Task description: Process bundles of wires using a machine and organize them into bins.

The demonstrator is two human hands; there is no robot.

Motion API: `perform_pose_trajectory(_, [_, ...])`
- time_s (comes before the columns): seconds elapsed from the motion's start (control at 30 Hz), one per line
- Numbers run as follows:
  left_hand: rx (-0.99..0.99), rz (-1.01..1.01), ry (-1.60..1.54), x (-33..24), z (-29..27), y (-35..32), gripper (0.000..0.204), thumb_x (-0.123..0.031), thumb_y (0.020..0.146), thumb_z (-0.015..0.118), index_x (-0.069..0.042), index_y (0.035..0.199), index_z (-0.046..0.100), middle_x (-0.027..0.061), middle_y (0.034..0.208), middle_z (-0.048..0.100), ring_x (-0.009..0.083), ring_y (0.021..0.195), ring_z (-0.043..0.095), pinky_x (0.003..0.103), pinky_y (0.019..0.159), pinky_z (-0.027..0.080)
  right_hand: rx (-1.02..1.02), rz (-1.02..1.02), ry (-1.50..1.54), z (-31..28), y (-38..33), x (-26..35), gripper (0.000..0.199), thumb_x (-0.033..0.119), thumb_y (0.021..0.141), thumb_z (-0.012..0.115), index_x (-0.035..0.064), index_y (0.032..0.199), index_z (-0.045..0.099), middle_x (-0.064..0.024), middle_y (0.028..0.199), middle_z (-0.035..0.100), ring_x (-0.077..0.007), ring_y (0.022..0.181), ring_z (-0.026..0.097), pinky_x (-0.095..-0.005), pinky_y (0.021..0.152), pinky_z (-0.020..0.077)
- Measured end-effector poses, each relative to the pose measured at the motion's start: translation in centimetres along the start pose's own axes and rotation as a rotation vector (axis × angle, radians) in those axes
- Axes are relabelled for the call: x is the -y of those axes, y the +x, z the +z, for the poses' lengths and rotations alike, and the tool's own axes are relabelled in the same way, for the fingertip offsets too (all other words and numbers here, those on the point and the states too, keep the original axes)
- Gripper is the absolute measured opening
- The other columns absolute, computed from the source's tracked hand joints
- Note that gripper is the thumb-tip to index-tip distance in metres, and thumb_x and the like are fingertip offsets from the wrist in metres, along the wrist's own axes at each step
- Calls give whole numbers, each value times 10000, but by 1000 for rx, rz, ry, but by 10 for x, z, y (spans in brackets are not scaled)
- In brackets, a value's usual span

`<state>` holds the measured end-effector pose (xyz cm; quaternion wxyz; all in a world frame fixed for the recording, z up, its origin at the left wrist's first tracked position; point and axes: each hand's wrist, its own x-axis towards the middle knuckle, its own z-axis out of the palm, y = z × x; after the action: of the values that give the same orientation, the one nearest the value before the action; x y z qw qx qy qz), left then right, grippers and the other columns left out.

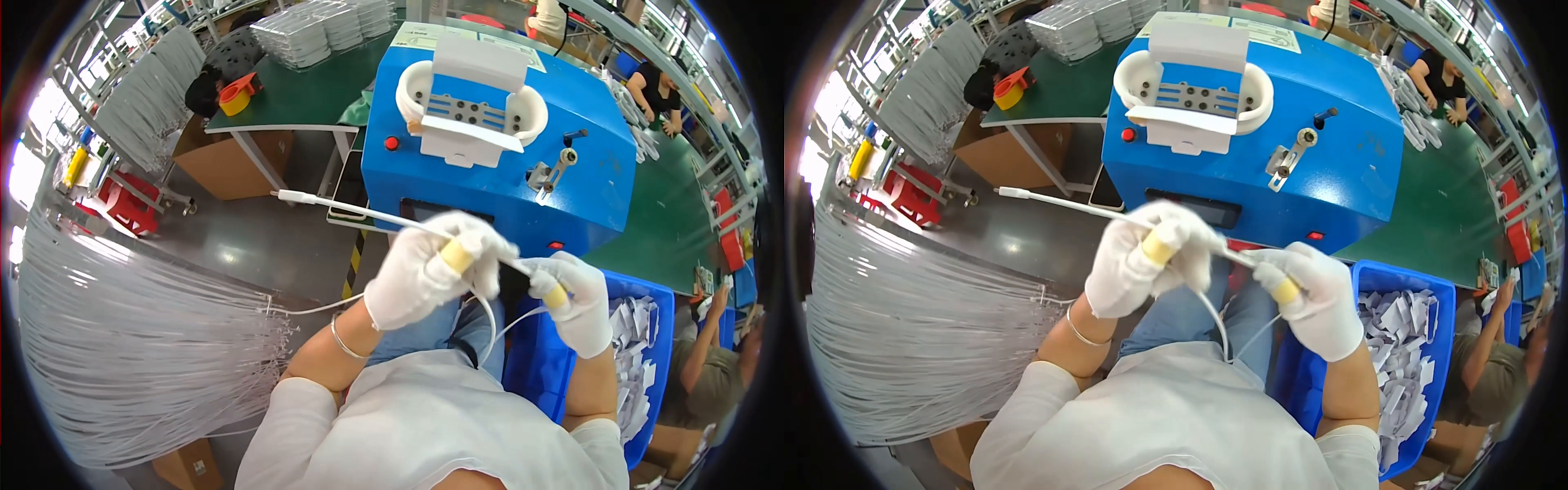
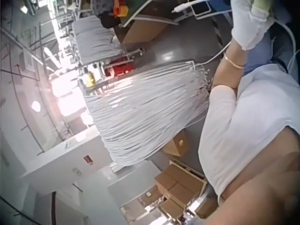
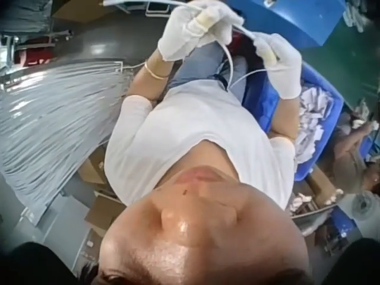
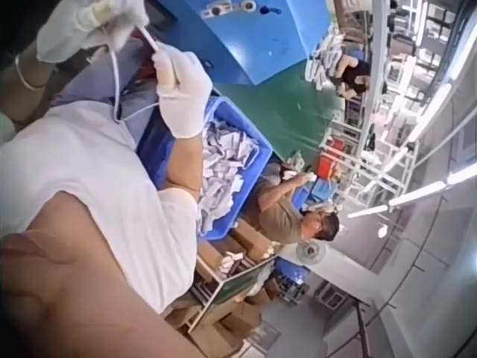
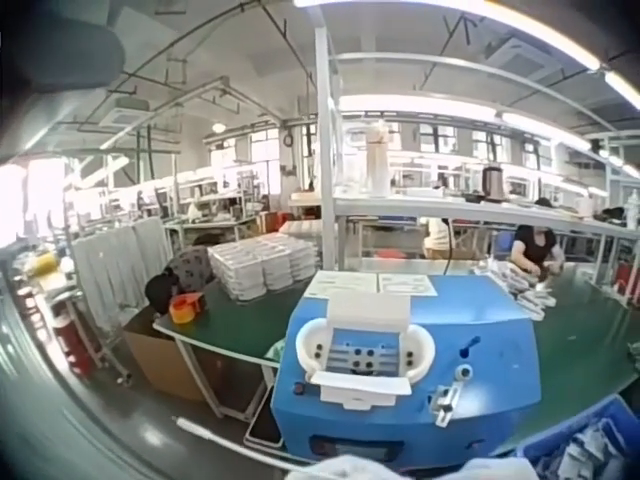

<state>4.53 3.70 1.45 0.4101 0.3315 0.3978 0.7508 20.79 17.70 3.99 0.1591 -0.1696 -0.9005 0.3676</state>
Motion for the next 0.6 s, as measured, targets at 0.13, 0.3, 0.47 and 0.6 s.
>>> perform_pose_trajectory(0.13, [-289, 207, 121, -24, -45, 26, 174, -166, 886, 623, 0, 939, 624, 2, 677, 569, 16, 529, 453, 134, 453, 330, -176, 6, -28, -30, -11, -31, 53, 34, 834, 612, 8, 812, 652, -77, 749, 586, -156, 691, 571, -267, 650, 449])
perform_pose_trajectory(0.3, [-326, 92, 233, -45, -61, 44, 110, -137, 879, 632, -31, 871, 605, 13, 672, 585, 2, 457, 395, 138, 402, 265, -322, -13, 89, -29, -6, -44, 39, -34, 806, 626, -5, 787, 608, -66, 769, 582, -124, 711, 556, -239, 665, 445])
perform_pose_trajectory(0.47, [-337, 138, 313, -63, -68, 58, 128, -97, 888, 610, 12, 952, 588, 51, 716, 619, 7, 470, 426, 137, 403, 302, -471, -55, 15, -25, 16, -33, 62, -13, 845, 606, -15, 792, 575, -33, 758, 533, -78, 677, 472, -202, 614, 373])
perform_pose_trajectory(0.6, [-388, 188, 360, -63, -63, 71, 91, -61, 894, 598, 13, 947, 588, 89, 755, 646, 8, 479, 454, 139, 398, 322, -510, -84, -4, -32, 26, -40, 47, -14, 854, 594, -17, 816, 566, -34, 777, 536, -82, 701, 483, -206, 647, 398])
